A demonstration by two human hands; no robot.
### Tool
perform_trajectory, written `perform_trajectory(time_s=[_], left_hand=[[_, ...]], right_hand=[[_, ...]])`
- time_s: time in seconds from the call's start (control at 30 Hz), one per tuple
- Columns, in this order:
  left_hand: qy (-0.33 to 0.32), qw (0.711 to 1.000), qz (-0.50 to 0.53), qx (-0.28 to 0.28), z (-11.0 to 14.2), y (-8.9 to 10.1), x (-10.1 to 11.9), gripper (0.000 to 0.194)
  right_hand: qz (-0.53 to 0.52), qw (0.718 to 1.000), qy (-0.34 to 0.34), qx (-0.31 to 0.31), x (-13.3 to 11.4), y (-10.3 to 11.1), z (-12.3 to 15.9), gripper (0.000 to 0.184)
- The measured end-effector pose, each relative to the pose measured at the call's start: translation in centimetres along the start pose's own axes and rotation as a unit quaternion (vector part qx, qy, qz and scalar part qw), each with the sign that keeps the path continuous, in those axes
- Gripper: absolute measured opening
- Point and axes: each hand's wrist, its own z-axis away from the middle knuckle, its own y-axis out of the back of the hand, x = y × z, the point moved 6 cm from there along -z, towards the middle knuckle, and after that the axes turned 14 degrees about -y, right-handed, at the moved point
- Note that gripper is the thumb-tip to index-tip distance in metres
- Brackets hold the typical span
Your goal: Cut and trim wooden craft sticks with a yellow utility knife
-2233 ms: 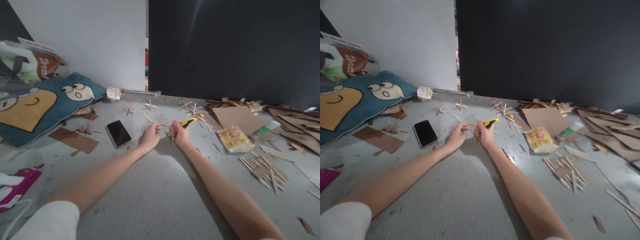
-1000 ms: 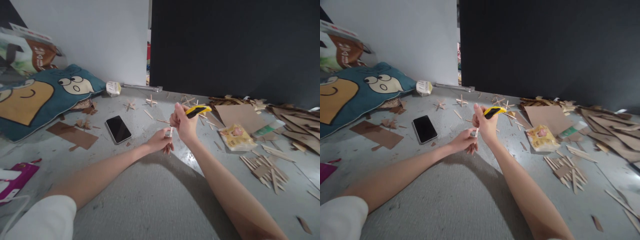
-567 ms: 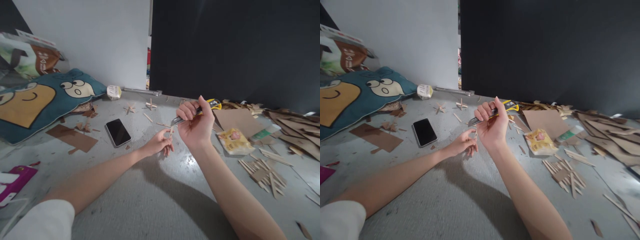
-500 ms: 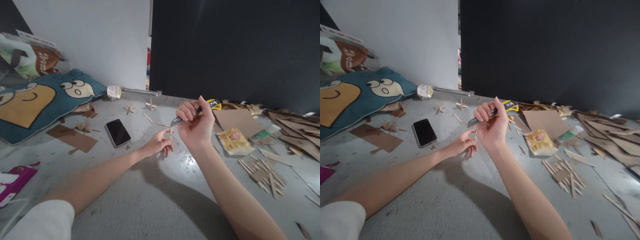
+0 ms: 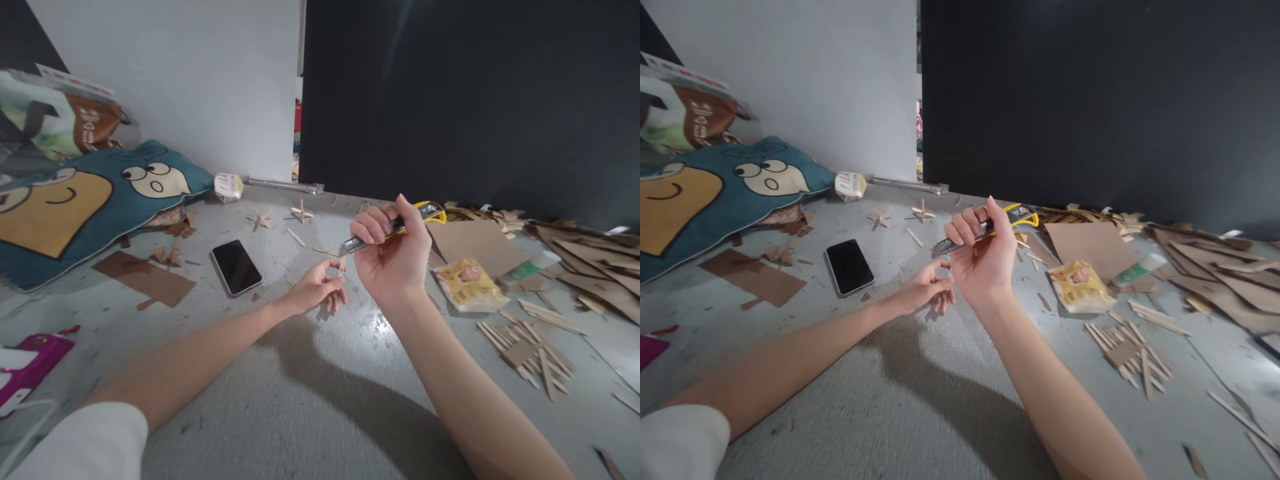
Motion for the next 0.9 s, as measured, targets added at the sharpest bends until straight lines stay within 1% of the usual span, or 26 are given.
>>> perform_trajectory(time_s=[0.17, 0.27, 0.33, 0.47, 0.53, 0.7, 0.83, 0.9], left_hand=[[-0.002, 1.000, 0.000, -0.007, 0.0, 0.1, 0.1, 0.030], [-0.002, 1.000, -0.002, -0.007, 0.1, 0.1, 0.1, 0.030], [-0.002, 1.000, -0.004, -0.002, 0.2, 0.1, 0.1, 0.031], [-0.002, 1.000, -0.003, 0.003, 0.1, 0.1, 0.1, 0.031], [-0.002, 1.000, -0.003, 0.006, 0.0, 0.1, 0.0, 0.032], [-0.008, 1.000, -0.002, 0.008, 0.0, 0.2, -0.1, 0.035], [-0.013, 1.000, -0.001, 0.011, 0.0, 0.3, -0.1, 0.036], [-0.014, 1.000, -0.001, 0.013, 0.0, 0.3, -0.2, 0.037]], right_hand=[[-0.071, 0.997, -0.012, 0.039, 0.1, 0.0, 0.3, 0.047], [-0.100, 0.992, -0.014, 0.076, 0.0, 0.0, 0.7, 0.047], [-0.113, 0.990, -0.015, 0.088, -0.1, -0.1, 0.9, 0.047], [-0.121, 0.990, -0.018, 0.075, -0.2, -0.6, 1.2, 0.046], [-0.111, 0.991, -0.020, 0.070, -0.2, -0.8, 1.3, 0.046], [-0.085, 0.993, -0.015, 0.078, -0.2, -0.9, 1.4, 0.045], [-0.062, 0.996, -0.014, 0.054, 0.0, -1.1, 1.5, 0.045], [-0.047, 0.998, -0.006, 0.052, 0.0, -1.1, 1.5, 0.044]])
